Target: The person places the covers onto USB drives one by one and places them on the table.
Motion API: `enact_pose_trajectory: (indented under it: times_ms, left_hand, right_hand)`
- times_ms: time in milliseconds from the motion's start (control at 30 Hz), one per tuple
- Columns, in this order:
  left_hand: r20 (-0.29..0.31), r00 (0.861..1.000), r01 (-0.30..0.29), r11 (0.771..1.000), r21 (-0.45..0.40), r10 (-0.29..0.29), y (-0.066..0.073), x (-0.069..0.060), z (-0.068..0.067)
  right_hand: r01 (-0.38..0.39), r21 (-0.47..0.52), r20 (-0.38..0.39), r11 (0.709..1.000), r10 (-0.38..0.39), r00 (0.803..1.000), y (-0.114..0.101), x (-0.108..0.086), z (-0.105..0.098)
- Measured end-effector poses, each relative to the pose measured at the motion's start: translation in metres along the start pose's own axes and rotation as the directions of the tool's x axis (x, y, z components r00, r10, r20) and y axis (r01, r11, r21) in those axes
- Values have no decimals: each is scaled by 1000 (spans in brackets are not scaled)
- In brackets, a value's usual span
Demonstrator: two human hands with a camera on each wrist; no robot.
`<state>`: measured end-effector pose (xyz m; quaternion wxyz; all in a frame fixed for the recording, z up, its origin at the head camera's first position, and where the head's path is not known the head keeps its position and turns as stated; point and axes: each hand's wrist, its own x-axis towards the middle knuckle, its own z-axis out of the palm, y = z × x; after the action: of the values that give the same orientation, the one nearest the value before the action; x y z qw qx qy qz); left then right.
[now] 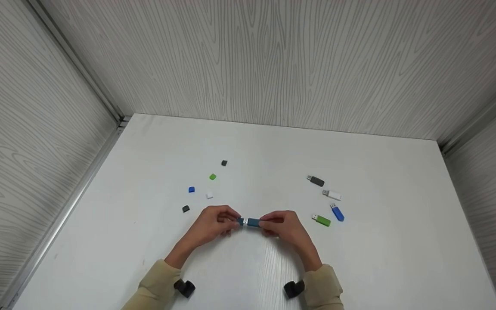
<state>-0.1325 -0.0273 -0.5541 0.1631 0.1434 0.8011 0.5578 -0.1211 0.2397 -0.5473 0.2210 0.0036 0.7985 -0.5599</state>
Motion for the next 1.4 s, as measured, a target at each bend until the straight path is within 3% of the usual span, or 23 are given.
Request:
enact_pose_trajectory:
  times_ms: [800, 1400]
  left_hand:
    - [8, 999, -35, 999, -4, 35, 0, 3, 5]
    - [-33, 999, -43, 999, -34, 41, -2, 5, 6]
  right_hand:
    - [39, 35, 26, 999, -40, 999, -2, -3, 6]
    - [31, 96, 2, 995, -31, 1000, -2, 0, 12]
